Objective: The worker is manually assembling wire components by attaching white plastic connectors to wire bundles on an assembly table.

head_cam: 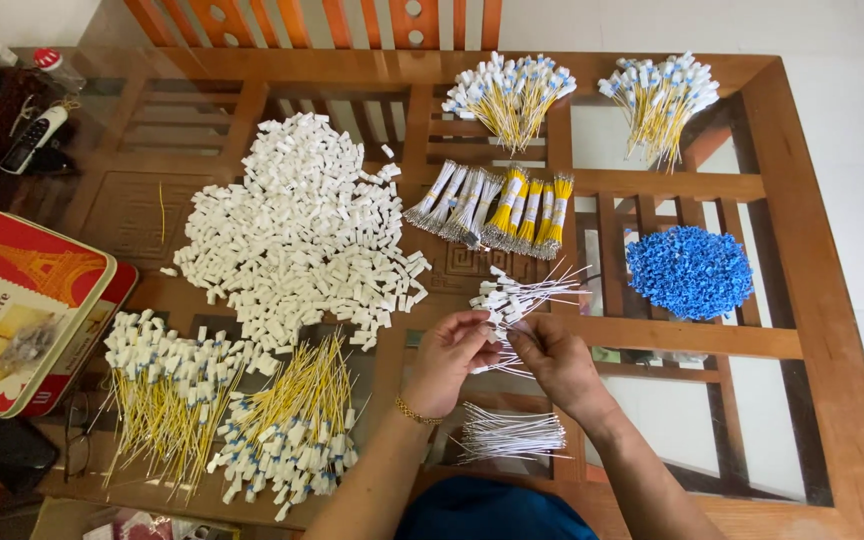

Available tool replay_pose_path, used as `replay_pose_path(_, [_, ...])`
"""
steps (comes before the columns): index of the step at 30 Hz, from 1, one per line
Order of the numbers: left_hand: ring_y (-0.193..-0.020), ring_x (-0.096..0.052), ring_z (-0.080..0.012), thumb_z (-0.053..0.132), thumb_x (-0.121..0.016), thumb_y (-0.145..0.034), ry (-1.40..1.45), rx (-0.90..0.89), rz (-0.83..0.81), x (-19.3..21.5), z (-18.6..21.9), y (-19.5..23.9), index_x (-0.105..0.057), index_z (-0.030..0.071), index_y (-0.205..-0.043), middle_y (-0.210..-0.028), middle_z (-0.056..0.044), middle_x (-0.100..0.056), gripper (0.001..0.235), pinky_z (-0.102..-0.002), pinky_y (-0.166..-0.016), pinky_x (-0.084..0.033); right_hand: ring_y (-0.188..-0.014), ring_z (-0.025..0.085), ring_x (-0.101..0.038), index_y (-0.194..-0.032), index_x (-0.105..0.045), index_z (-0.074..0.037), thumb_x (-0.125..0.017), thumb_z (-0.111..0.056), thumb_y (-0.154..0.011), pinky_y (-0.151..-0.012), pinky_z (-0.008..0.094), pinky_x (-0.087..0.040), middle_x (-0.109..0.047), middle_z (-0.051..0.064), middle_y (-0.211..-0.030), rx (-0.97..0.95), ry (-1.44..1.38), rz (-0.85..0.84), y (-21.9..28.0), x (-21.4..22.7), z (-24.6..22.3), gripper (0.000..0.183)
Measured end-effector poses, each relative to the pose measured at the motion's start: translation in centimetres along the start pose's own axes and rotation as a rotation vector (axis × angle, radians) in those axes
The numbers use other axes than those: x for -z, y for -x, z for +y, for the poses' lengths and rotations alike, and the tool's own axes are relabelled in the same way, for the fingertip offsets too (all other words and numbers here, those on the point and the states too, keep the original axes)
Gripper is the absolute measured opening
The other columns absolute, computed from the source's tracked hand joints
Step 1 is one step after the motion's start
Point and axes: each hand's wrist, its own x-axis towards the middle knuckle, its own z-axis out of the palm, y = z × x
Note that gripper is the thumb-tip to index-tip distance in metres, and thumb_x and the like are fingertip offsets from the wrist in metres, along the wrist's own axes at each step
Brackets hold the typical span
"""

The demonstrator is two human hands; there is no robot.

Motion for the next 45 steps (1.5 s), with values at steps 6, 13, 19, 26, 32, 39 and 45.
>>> replay_pose_path(6, [-0.084,-0.077,-0.0284,0.008,-0.069,-0.096,0.119,0.016,0.012,-1.5,1.2,1.8,-0.067,0.0,-0.118,-0.096,-0.012,-0.067,0.023,-0.038,-0.076,-0.068,-0.058,0.007,-0.06,-0.092,-0.084,-0.021,-0.082,-0.024,-0.087,-0.056,0.024,-0.048,-0.069,-0.001,-0.061,-0.081,0.053,0.071,0.6,0.2,-0.2,0.006])
replay_pose_path(13, [-0.091,-0.077,-0.0305,0.011,-0.071,-0.095,0.277,0.02,0.051,-1.3,1.7,1.6,-0.062,0.004,-0.115,-0.102,-0.013,-0.071,0.023,-0.038,-0.08,-0.068,-0.059,0.006,-0.056,-0.091,-0.084,-0.013,-0.081,-0.017,-0.088,-0.056,0.02,-0.047,-0.067,0.002,-0.059,-0.011,-0.01,0.099,2.6,0.5,-5.0,0.006])
replay_pose_path(19, [-0.093,-0.076,-0.0306,0.014,-0.073,-0.095,0.3,0.056,0.067,-1.3,1.5,1.6,-0.061,0.006,-0.114,-0.102,-0.015,-0.072,0.024,-0.041,-0.082,-0.067,-0.058,0.02,-0.066,-0.087,-0.083,-0.016,-0.088,-0.024,-0.079,-0.057,0.032,-0.056,-0.064,0.008,-0.059,0.196,0.3,0.198,3.1,0.5,-6.0,0.013])
replay_pose_path(26, [-0.093,-0.075,-0.031,0.014,-0.075,-0.094,0.253,0.044,0.086,-1.7,1.3,1.9,-0.064,0.005,-0.11,-0.095,-0.008,-0.065,0.022,-0.044,-0.084,-0.066,-0.067,0.033,-0.072,-0.089,-0.081,-0.014,-0.088,-0.024,-0.078,-0.061,0.04,-0.058,-0.066,0.014,-0.066,0.307,0.317,0.217,2.7,0.4,-4.8,0.016])
replay_pose_path(32, [-0.093,-0.075,-0.0324,0.012,-0.074,-0.094,0.273,0.047,0.094,-1.7,1.4,1.7,-0.064,0.004,-0.11,-0.094,-0.009,-0.063,0.02,-0.045,-0.084,-0.067,-0.079,0.04,-0.073,-0.098,-0.077,-0.011,-0.076,-0.026,-0.092,-0.069,0.045,-0.058,-0.069,0.019,-0.076,0.288,0.302,0.126,2.7,0.3,-5.0,0.016])
replay_pose_path(39, [-0.094,-0.075,-0.0362,0.011,-0.075,-0.093,0.297,0.093,0.134,-1.6,0.2,1.0,-0.064,0.003,-0.109,-0.092,-0.012,-0.064,0.021,-0.047,-0.085,-0.066,-0.083,0.039,-0.074,-0.098,-0.074,-0.012,-0.071,-0.023,-0.094,-0.072,0.048,-0.058,-0.074,0.015,-0.077,0.274,0.314,0.078,1.9,-0.6,-3.5,0.012])
replay_pose_path(45, [-0.091,-0.076,-0.0352,0.009,-0.075,-0.094,0.307,0.132,0.198,-0.3,-1.7,-0.1,-0.063,0.002,-0.107,-0.092,-0.015,-0.068,0.019,-0.046,-0.083,-0.066,-0.083,0.038,-0.072,-0.095,-0.072,-0.013,-0.071,-0.023,-0.094,-0.072,0.047,-0.057,-0.074,0.012,-0.074,0.298,0.392,0.084,1.0,-1.4,-0.3,0.01])
